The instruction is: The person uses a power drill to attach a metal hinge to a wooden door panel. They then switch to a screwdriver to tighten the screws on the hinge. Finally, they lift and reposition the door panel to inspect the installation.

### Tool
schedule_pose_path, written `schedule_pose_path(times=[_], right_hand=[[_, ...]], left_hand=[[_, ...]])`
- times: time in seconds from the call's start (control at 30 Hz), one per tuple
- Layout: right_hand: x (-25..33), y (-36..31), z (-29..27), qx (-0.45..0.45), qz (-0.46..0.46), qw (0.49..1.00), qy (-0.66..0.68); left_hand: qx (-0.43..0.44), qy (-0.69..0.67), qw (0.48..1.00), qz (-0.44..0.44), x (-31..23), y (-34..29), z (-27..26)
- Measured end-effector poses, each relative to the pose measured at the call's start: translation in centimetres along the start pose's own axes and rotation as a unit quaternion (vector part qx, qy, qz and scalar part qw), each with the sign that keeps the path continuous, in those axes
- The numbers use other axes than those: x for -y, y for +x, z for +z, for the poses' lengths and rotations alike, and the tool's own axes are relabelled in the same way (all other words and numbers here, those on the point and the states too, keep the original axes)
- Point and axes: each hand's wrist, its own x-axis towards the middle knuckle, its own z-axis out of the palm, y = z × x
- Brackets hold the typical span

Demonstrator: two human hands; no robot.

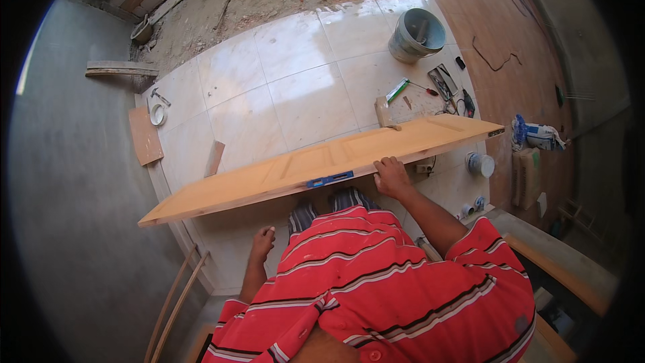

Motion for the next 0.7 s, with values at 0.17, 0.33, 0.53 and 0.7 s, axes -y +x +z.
schedule_pose_path(times=[0.17, 0.33, 0.53, 0.7], right_hand=[[-1.0, 4.8, 3.3, 0.104, 0.138, 0.985, -0.006], [-5.4, 8.8, 4.8, 0.148, 0.259, 0.954, -0.010], [-16.7, 16.4, 11.5, 0.283, 0.307, 0.906, -0.075], [-26.1, 21.8, 19.3, 0.282, 0.335, 0.884, -0.163]], left_hand=[[-0.080, -0.232, 0.966, -0.084, -3.2, 2.3, -0.7], [-0.157, -0.387, 0.905, -0.076, -6.0, 8.8, -1.2], [-0.316, -0.402, 0.859, 0.015, -9.1, 13.7, 3.2], [-0.473, -0.423, 0.773, 0.014, -9.7, 17.2, 5.0]])
